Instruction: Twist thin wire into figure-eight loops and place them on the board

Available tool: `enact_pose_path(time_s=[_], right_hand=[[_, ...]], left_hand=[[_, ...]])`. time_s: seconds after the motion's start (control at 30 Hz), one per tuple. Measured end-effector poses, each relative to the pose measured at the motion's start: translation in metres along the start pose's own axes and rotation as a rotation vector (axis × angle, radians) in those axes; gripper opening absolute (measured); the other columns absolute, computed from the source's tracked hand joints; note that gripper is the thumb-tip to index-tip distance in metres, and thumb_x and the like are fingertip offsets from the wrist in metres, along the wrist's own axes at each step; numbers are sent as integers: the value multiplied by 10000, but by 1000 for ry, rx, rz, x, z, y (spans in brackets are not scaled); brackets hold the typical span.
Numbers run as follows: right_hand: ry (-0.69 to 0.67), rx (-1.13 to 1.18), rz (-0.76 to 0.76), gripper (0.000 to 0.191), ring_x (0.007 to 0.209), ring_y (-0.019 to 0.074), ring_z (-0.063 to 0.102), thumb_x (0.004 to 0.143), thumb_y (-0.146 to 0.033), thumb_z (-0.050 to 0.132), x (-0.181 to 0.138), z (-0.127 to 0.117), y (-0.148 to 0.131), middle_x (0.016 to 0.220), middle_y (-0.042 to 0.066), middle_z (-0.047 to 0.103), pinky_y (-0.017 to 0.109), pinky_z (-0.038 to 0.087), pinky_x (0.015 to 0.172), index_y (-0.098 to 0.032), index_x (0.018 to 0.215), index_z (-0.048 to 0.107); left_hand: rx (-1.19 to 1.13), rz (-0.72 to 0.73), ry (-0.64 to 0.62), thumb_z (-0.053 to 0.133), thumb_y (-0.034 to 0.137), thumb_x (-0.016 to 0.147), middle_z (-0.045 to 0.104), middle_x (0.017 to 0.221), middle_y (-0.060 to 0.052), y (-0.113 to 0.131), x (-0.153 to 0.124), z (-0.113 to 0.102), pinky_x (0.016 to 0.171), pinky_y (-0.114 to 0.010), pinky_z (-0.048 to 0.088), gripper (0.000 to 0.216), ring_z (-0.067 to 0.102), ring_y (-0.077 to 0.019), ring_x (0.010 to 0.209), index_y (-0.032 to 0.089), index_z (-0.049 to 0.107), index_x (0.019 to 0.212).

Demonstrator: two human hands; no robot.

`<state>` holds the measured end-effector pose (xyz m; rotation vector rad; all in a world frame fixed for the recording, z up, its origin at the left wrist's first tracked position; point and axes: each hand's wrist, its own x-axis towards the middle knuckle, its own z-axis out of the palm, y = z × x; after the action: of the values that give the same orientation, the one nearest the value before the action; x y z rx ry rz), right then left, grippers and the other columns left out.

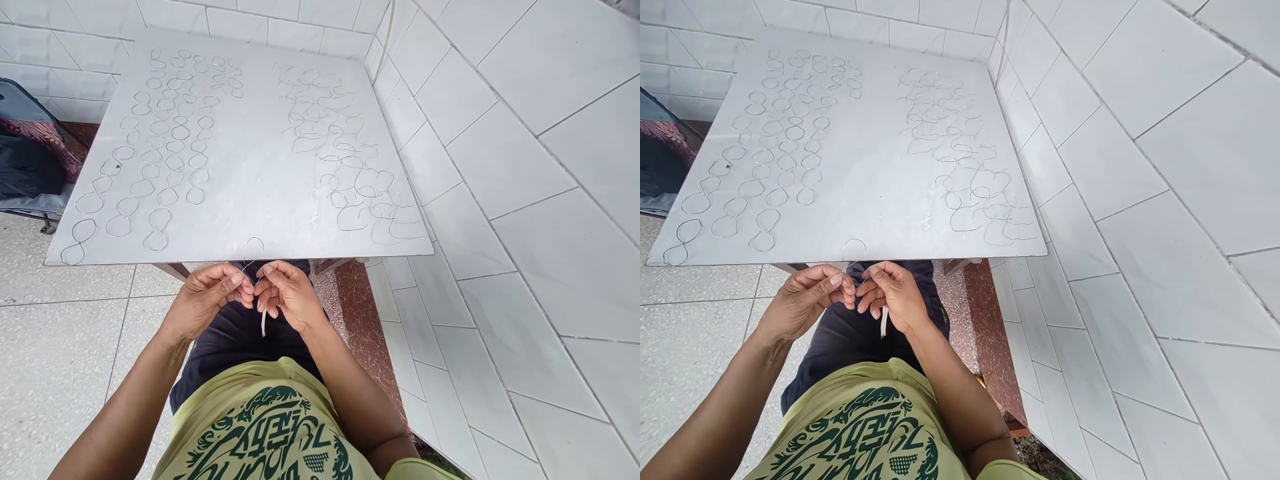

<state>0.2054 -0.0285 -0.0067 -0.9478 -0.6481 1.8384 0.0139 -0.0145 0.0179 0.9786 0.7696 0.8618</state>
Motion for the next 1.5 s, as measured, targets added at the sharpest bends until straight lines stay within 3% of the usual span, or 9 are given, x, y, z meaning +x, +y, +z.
enact_pose_path(time_s=[0.2, 0.57, 0.73, 0.97, 1.1, 1.37, 1.5], right_hand=[[22, 79, -78, 393, 540, 177, 737, 862, -534, 794, 0, 4, 7, 741, 44, 775, 205, 506, 386, -181, 890, 622], [37, 152, -100, 323, 596, 182, 754, 852, -453, 818, -5, 13, 6, 787, 63, 790, 214, 543, 440, -165, 876, 673], [28, 148, -117, 287, 555, 152, 712, 870, -432, 802, -6, 10, 5, 744, 25, 731, 201, 479, 413, -157, 885, 719], [43, 95, -196, 350, 682, 170, 696, 923, -506, 734, -9, -2, 1, 858, 60, 707, 227, 495, 465, -162, 986, 748], [-32, 75, -180, 282, 702, 155, 671, 915, -444, 764, -11, 3, 10, 863, 43, 694, 223, 497, 493, -182, 1021, 758], [21, 66, -238, 170, 663, 131, 620, 880, -357, 806, -6, 12, 18, 812, 21, 675, 220, 454, 482, -193, 878, 762], [-20, 16, -241, 167, 672, 136, 627, 856, -339, 834, -5, 10, 20, 810, 18, 687, 229, 470, 504, -202, 911, 756]], left_hand=[[-106, 100, 85, 729, 293, 956, 731, 858, -72, -11, -4, 4, 742, -341, 600, 169, 702, -188, 780, 156, 782, 872], [-245, 202, 230, 773, 296, 925, 727, 853, -55, -30, -7, 4, 739, -270, 603, 142, 693, -148, 766, 163, 772, 877], [-307, 122, 179, 824, 262, 876, 728, 869, -48, -30, -4, -2, 694, -222, 613, 126, 692, -116, 721, 149, 794, 925], [-369, 97, 177, 851, 235, 845, 717, 853, -42, -26, 1, -3, 677, -200, 621, 125, 693, -116, 748, 149, 794, 915], [-391, 98, 168, 844, 235, 854, 725, 884, -48, -29, 1, 2, 711, -209, 622, 123, 695, -119, 767, 146, 794, 924], [-349, 98, 161, 798, 255, 894, 706, 1023, -69, -31, 1, 7, 703, -265, 588, 114, 663, -133, 778, 151, 803, 943], [-328, 68, 170, 804, 273, 893, 657, 807, -33, -31, -1, 5, 643, -240, 557, 128, 622, -115, 689, 148, 802, 920]])
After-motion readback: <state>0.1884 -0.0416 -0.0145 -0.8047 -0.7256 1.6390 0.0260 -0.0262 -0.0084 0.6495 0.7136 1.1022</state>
